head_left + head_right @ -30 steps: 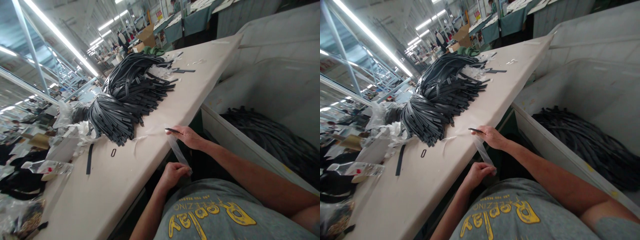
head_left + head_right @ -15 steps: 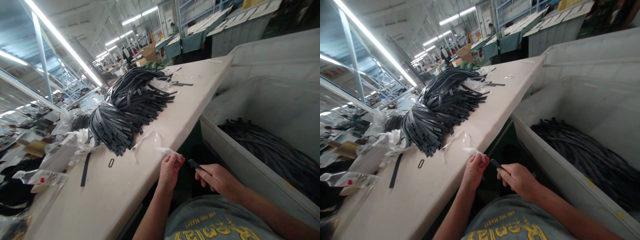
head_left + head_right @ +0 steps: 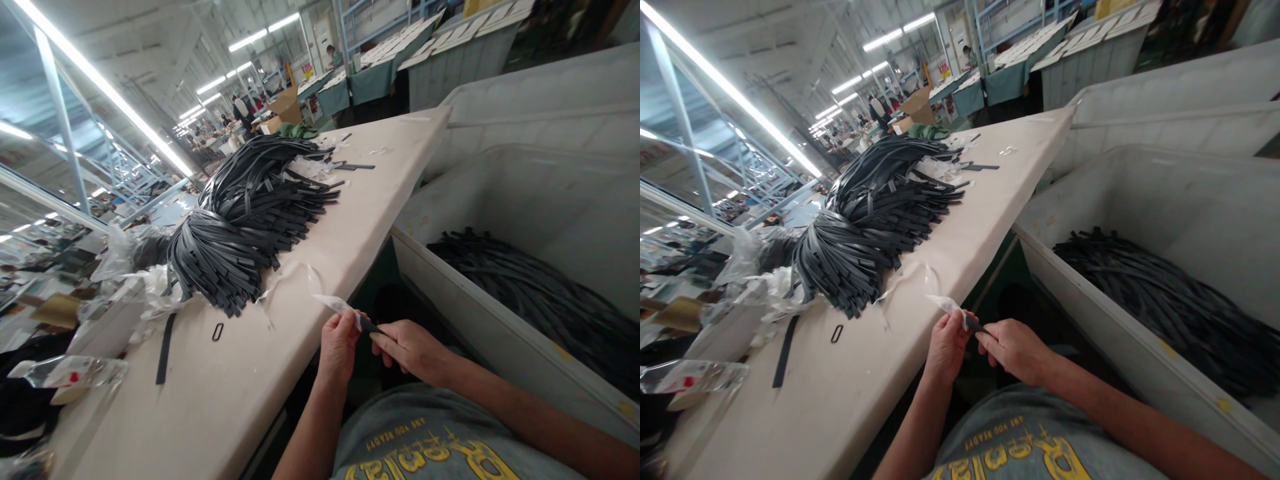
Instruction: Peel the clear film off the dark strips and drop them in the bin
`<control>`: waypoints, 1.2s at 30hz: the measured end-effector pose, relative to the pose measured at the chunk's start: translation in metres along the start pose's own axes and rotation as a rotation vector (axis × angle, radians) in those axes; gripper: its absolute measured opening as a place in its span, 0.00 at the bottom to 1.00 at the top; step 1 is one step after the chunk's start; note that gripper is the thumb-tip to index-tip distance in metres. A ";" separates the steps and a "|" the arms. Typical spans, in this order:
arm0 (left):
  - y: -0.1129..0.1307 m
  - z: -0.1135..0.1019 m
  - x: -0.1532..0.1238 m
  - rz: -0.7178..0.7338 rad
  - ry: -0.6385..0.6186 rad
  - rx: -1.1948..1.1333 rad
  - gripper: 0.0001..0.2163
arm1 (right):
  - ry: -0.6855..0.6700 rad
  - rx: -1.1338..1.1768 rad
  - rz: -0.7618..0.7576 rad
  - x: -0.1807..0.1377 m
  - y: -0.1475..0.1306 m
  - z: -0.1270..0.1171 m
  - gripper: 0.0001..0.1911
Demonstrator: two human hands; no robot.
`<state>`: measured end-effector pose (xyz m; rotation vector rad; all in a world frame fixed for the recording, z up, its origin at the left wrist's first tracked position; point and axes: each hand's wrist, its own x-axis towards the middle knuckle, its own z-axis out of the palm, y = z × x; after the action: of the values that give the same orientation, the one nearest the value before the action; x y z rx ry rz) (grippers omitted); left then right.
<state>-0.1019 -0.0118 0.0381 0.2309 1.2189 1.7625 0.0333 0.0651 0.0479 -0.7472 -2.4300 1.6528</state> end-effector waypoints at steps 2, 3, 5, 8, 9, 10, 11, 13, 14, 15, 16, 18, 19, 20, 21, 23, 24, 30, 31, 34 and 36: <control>-0.001 0.000 -0.002 0.010 -0.015 0.036 0.18 | -0.006 -0.003 0.003 0.000 0.002 0.001 0.24; -0.001 0.000 -0.002 0.016 -0.028 0.054 0.18 | -0.010 -0.002 0.003 0.001 0.004 0.001 0.24; -0.003 -0.001 -0.003 0.020 -0.048 0.071 0.18 | -0.011 0.004 0.003 0.000 0.004 0.000 0.25; -0.006 -0.003 -0.001 0.011 -0.026 0.028 0.18 | 0.004 0.022 0.005 -0.003 0.003 -0.003 0.24; -0.007 -0.004 0.000 0.012 -0.014 0.012 0.17 | 0.012 0.028 0.005 -0.004 0.002 -0.004 0.23; -0.008 -0.005 0.001 0.017 -0.005 0.000 0.17 | 0.018 0.032 0.003 -0.006 0.001 -0.005 0.23; -0.009 -0.006 0.002 0.024 -0.002 -0.006 0.17 | 0.022 0.033 -0.001 -0.008 0.000 -0.006 0.23; -0.010 -0.007 0.004 0.039 -0.008 -0.006 0.17 | 0.022 0.025 -0.012 -0.010 -0.001 -0.006 0.23; -0.011 -0.008 0.005 0.047 -0.008 -0.005 0.17 | 0.019 0.018 -0.017 -0.011 -0.001 -0.006 0.22; -0.011 -0.008 0.006 0.055 -0.006 -0.005 0.18 | 0.016 0.012 -0.021 -0.012 -0.001 -0.005 0.22; -0.012 -0.008 0.006 0.061 -0.002 -0.006 0.18 | 0.018 0.008 -0.025 -0.012 -0.001 -0.005 0.22; -0.012 -0.007 0.006 0.068 0.001 -0.009 0.19 | 0.027 0.001 -0.031 -0.011 0.000 -0.004 0.22; -0.012 -0.007 0.005 0.067 0.000 -0.014 0.19 | 0.032 -0.001 -0.034 -0.011 0.000 -0.004 0.23; -0.012 -0.007 0.005 0.062 -0.002 -0.022 0.19 | 0.035 -0.002 -0.036 -0.010 0.000 -0.003 0.23; -0.011 -0.007 0.004 0.055 -0.001 -0.031 0.18 | 0.035 -0.005 -0.038 -0.009 0.001 -0.003 0.23; -0.011 -0.007 0.003 0.036 0.011 -0.045 0.18 | 0.024 -0.015 -0.037 -0.007 0.002 -0.003 0.22; -0.011 -0.007 0.003 0.026 0.019 -0.050 0.18 | 0.016 -0.023 -0.036 -0.006 0.003 -0.002 0.22; -0.012 -0.007 0.002 0.001 0.024 -0.076 0.18 | -0.026 -0.052 0.003 -0.005 0.005 0.002 0.22; -0.012 -0.007 0.002 -0.002 0.023 -0.081 0.17 | -0.025 -0.048 0.004 -0.006 0.006 0.002 0.22; -0.013 -0.007 0.002 -0.009 0.017 -0.096 0.17 | 0.015 -0.011 -0.004 -0.007 0.005 0.001 0.22; -0.013 -0.007 0.002 -0.007 0.013 -0.103 0.17 | 0.037 0.013 -0.012 -0.007 0.005 -0.001 0.23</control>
<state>-0.0997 -0.0138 0.0237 0.1544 1.1334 1.8174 0.0413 0.0638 0.0450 -0.7533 -2.3917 1.6350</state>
